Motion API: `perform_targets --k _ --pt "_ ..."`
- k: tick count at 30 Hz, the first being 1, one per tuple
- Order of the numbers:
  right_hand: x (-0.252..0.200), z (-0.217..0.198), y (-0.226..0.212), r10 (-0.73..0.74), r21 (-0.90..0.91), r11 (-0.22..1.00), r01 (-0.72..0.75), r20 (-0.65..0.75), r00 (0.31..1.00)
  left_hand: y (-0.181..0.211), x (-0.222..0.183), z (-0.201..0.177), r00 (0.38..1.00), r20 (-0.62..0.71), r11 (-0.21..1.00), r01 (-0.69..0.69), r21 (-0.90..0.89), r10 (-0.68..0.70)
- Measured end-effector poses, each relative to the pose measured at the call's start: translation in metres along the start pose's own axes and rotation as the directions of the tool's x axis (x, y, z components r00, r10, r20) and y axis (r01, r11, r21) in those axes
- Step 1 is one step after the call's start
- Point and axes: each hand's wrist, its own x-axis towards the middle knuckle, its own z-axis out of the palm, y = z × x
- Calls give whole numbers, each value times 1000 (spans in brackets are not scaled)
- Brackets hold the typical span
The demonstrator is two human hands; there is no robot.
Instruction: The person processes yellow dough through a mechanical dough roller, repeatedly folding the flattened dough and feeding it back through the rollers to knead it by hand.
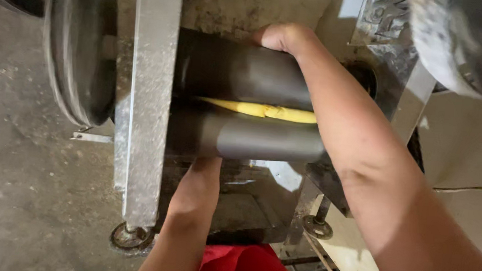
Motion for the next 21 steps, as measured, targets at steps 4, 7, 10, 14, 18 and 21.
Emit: perform_targets --k 4,7,10,14,18,21 --pt "15 2 2 -9 18 1000 8 61 998 1 8 -1 1000 -4 1000 16 7 -16" --pt "10 -8 1 -20 9 1000 20 50 999 5 21 -1 1000 -5 1000 13 25 -12" --pt "-23 -12 -3 -39 -4 999 39 38 998 0 6 -5 999 -38 999 3 39 -2" --pt "-112 -26 -19 -60 -97 994 46 -143 988 12 4 -2 999 -52 997 3 81 1" --pt "-225 45 -33 -88 -259 964 -63 -532 842 27 5 5 999 -38 994 -24 103 28" --pt "-271 123 -32 -361 -409 910 61 -715 599 34 12 11 997 -26 991 -66 120 69"
